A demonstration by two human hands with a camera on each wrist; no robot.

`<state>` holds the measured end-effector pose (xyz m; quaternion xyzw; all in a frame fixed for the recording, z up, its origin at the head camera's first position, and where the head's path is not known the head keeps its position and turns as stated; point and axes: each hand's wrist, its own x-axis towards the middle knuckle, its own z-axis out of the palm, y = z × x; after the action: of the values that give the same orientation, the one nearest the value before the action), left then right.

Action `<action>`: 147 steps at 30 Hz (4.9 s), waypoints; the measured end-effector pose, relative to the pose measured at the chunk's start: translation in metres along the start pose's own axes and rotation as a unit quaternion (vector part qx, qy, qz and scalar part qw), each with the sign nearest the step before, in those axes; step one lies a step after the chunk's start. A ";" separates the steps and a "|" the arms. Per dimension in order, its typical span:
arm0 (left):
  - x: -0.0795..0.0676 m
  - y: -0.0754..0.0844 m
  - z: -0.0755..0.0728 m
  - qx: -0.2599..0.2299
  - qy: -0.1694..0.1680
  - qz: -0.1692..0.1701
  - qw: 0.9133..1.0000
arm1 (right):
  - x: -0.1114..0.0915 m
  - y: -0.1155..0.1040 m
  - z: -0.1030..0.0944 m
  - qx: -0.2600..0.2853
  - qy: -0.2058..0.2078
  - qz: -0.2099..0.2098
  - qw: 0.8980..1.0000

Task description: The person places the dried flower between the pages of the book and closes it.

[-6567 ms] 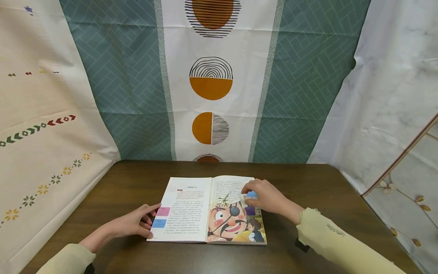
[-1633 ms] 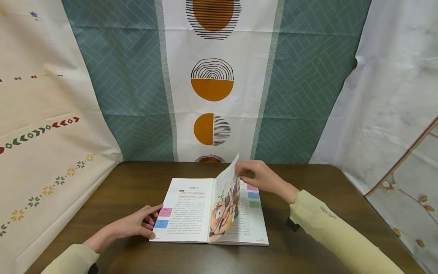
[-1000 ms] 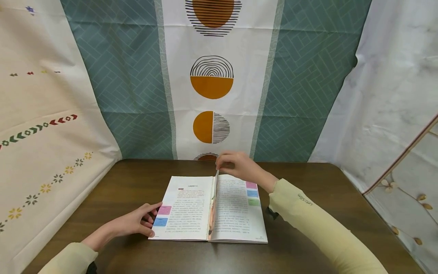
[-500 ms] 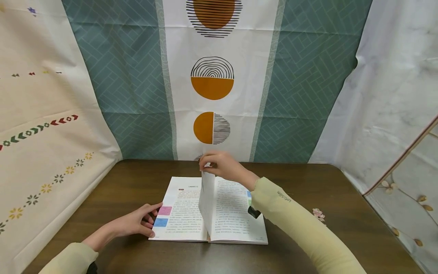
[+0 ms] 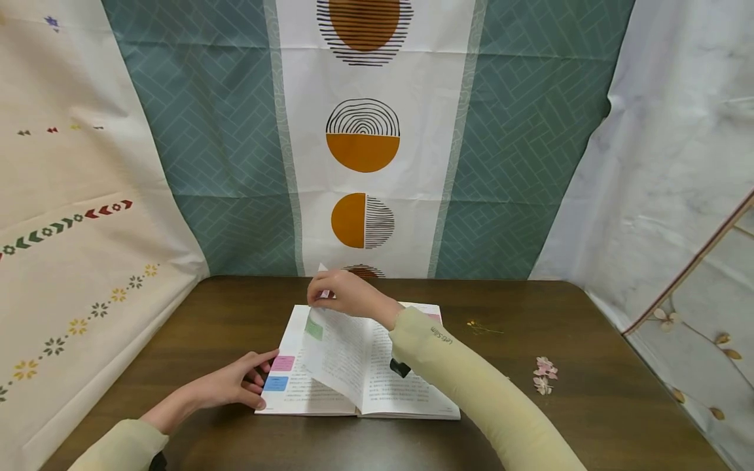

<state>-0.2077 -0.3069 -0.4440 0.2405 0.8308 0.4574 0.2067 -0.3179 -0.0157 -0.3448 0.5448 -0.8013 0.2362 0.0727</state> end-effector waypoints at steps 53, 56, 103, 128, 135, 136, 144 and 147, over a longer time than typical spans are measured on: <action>0.001 0.002 0.001 0.021 0.010 -0.009 1.000 | 0.040 0.003 0.105 -0.117 -0.159 0.069 0.978; 0.001 0.001 0.001 0.021 0.011 -0.012 1.000 | 0.039 0.002 0.105 -0.110 -0.160 0.073 0.978; 0.002 0.014 0.017 0.077 0.072 -0.032 0.994 | -0.031 0.008 0.015 0.005 -0.090 0.131 0.987; 0.004 0.013 0.018 0.081 0.070 -0.036 0.994 | -0.195 -0.001 -0.071 -0.069 0.106 0.221 0.967; 0.004 0.012 0.018 0.072 0.064 -0.042 0.994 | -0.227 0.016 -0.084 -0.098 0.118 0.243 0.958; 0.004 0.012 0.018 0.070 0.063 -0.043 0.995 | -0.232 0.020 -0.085 -0.103 0.117 0.248 0.956; 0.005 0.011 0.017 0.071 0.062 -0.046 0.994 | -0.263 0.051 -0.088 -0.144 0.114 0.290 0.939; 0.004 0.011 0.017 0.072 0.063 -0.049 0.994 | -0.274 0.061 -0.087 -0.161 0.109 0.301 0.933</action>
<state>-0.1994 -0.2879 -0.4432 0.1847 0.8836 0.4003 0.1580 -0.2774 0.2721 -0.3889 0.2296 -0.9422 0.1730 0.1721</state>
